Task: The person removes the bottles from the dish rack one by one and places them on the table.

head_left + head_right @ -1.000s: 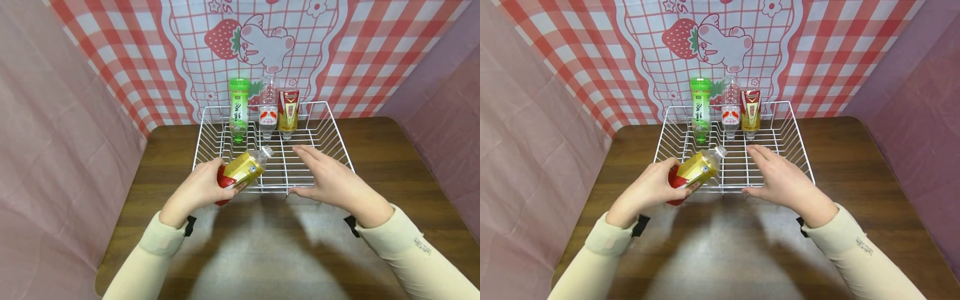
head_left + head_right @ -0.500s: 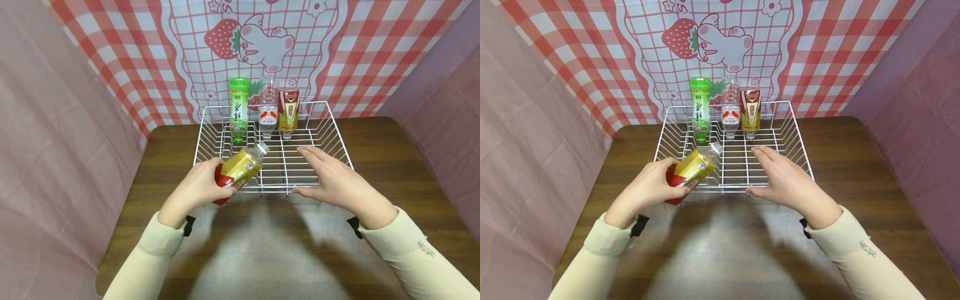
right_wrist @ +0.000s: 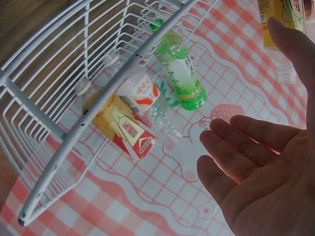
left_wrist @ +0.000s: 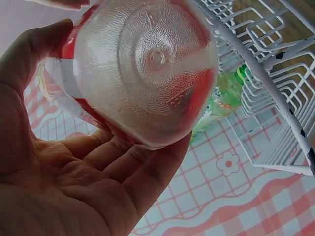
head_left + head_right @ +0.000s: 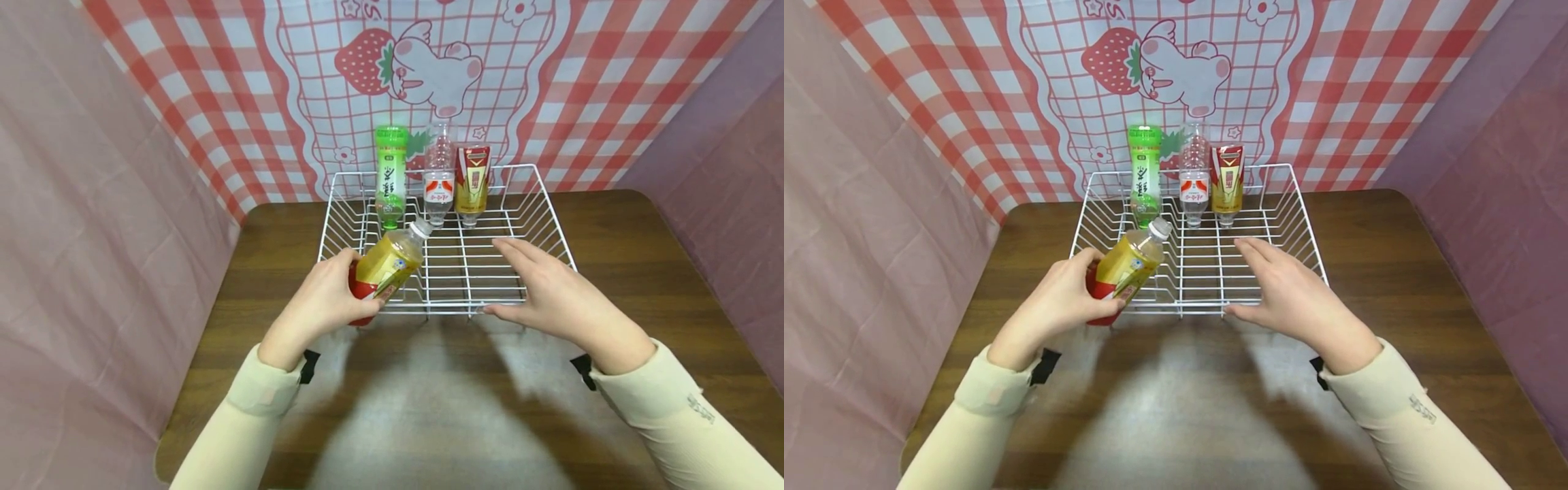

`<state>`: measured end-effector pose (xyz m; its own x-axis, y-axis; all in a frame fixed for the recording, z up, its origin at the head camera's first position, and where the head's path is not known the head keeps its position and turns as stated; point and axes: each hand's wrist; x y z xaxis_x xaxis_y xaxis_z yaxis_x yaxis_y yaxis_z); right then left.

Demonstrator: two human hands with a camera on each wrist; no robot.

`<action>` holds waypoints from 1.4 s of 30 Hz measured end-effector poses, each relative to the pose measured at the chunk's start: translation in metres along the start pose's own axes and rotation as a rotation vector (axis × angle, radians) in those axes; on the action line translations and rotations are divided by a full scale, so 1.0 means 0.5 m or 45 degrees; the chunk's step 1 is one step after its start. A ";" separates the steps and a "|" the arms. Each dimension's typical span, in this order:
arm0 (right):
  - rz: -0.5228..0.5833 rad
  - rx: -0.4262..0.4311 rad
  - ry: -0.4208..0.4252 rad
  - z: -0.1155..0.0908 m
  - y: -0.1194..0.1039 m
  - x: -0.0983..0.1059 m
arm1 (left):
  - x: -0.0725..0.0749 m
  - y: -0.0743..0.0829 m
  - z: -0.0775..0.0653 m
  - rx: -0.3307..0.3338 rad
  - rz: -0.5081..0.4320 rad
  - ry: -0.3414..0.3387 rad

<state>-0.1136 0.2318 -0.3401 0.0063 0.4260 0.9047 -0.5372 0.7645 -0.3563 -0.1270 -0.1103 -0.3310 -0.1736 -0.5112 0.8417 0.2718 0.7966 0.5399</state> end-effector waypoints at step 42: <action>0.112 -0.134 0.052 -0.062 0.078 -0.008 | 0.019 -0.036 -0.003 -0.044 -0.100 0.158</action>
<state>-0.1083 0.2751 -0.3650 -0.0017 0.5116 0.8592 -0.4457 0.7688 -0.4586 -0.1319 -0.1302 -0.3327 -0.0774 -0.6090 0.7894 0.2950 0.7423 0.6016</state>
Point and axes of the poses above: each hand's wrist, its own z-axis towards the middle knuckle, its own x-axis out of the back of the hand, y = z × x, and after that the axes turned 5 degrees about z, right-handed
